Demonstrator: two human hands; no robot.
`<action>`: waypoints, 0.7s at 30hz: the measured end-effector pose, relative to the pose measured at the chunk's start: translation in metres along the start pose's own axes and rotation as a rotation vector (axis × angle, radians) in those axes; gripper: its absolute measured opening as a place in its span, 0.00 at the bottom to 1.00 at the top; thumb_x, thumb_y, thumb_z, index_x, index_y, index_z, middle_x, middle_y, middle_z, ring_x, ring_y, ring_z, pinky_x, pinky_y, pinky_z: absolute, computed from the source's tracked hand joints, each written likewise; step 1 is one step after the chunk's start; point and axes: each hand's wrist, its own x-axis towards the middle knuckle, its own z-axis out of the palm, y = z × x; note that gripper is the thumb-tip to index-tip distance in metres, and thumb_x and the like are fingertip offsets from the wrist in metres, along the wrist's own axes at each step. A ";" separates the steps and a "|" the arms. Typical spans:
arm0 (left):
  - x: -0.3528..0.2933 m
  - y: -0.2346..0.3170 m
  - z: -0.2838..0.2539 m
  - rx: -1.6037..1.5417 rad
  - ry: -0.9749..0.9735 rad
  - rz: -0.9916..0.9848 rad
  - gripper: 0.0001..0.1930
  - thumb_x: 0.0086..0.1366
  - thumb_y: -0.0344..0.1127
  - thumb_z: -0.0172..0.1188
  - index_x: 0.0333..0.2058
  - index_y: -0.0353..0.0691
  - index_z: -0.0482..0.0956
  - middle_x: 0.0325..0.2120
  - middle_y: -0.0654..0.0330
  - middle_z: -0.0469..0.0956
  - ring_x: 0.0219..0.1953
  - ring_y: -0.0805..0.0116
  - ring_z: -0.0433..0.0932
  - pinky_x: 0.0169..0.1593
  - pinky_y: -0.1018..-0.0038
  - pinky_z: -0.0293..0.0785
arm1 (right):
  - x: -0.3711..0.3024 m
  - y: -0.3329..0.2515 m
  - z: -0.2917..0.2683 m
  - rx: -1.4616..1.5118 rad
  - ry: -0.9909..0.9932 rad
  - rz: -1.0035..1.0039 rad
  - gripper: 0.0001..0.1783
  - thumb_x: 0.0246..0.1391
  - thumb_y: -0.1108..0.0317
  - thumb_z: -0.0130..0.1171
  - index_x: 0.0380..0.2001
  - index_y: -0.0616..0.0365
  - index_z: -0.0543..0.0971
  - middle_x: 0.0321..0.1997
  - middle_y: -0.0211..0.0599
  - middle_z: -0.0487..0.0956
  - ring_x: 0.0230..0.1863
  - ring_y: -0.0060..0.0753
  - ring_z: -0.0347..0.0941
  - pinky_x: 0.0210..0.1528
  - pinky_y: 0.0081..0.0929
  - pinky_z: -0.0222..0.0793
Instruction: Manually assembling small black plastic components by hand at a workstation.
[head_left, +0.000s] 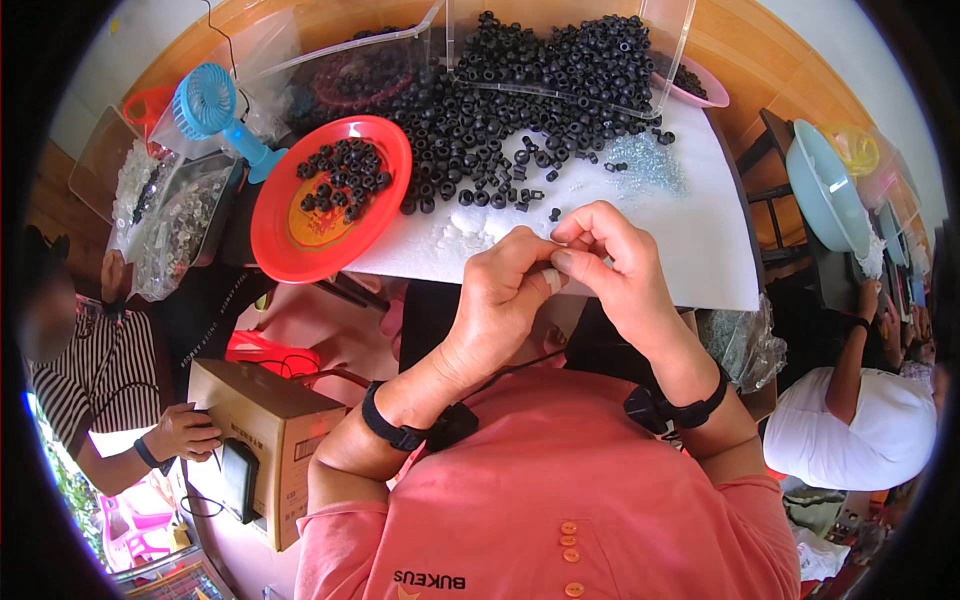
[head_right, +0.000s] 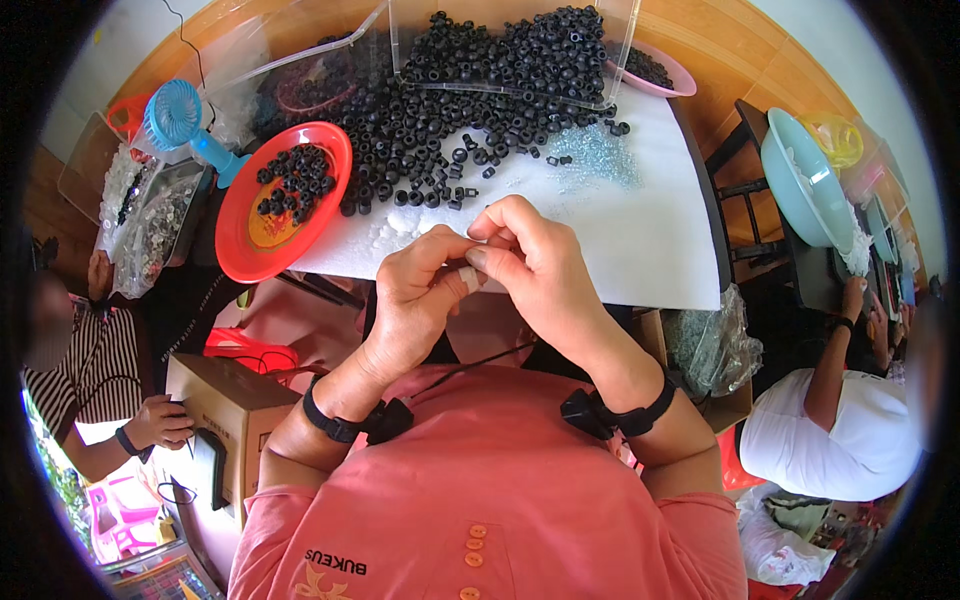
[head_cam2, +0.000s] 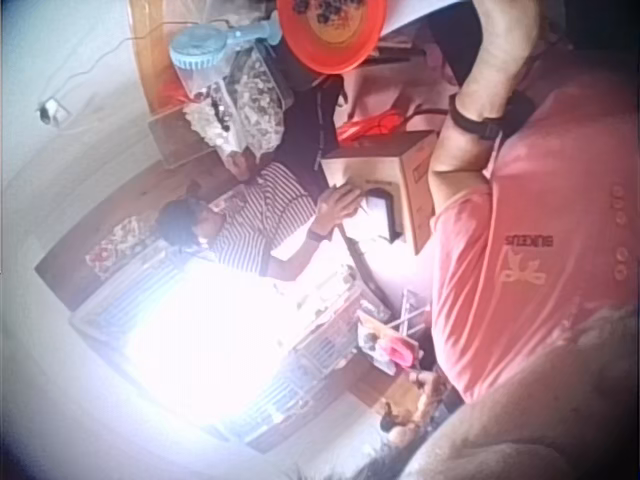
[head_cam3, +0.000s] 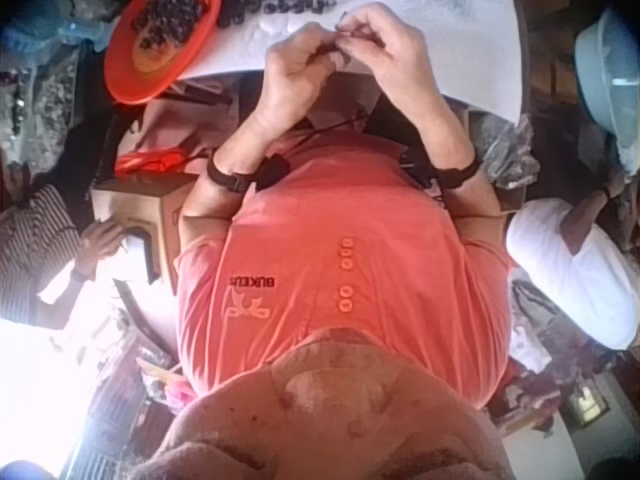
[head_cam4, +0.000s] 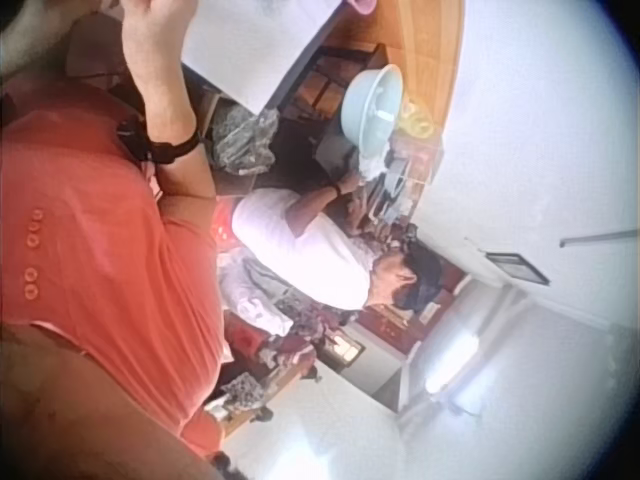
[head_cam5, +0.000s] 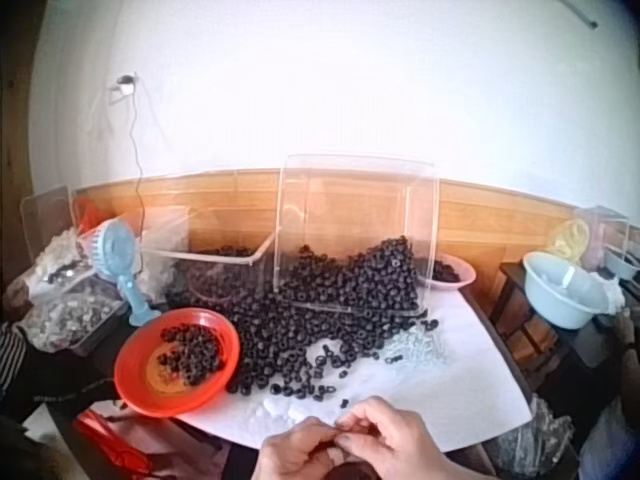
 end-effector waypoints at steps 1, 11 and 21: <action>0.000 0.000 0.000 -0.048 -0.008 -0.060 0.10 0.58 0.19 0.58 0.40 0.32 0.79 0.29 0.59 0.74 0.27 0.71 0.73 0.30 0.77 0.70 | -0.001 0.004 -0.001 0.075 -0.006 0.068 0.07 0.55 0.81 0.57 0.37 0.62 0.73 0.31 0.33 0.78 0.31 0.19 0.73 0.34 0.19 0.70; 0.001 -0.001 -0.004 -0.468 0.047 -0.369 0.08 0.62 0.23 0.59 0.40 0.30 0.80 0.26 0.61 0.79 0.20 0.79 0.71 0.22 0.83 0.66 | -0.012 -0.003 0.003 -0.220 -0.031 -0.257 0.08 0.55 0.81 0.56 0.39 0.65 0.75 0.30 0.36 0.74 0.29 0.29 0.73 0.34 0.22 0.70; -0.005 -0.003 -0.023 -0.538 0.158 -0.360 0.09 0.62 0.22 0.59 0.42 0.30 0.80 0.29 0.59 0.79 0.20 0.78 0.72 0.21 0.83 0.65 | -0.003 -0.012 -0.008 -0.214 -0.131 -0.124 0.12 0.51 0.79 0.61 0.41 0.63 0.78 0.31 0.33 0.76 0.31 0.22 0.72 0.33 0.21 0.69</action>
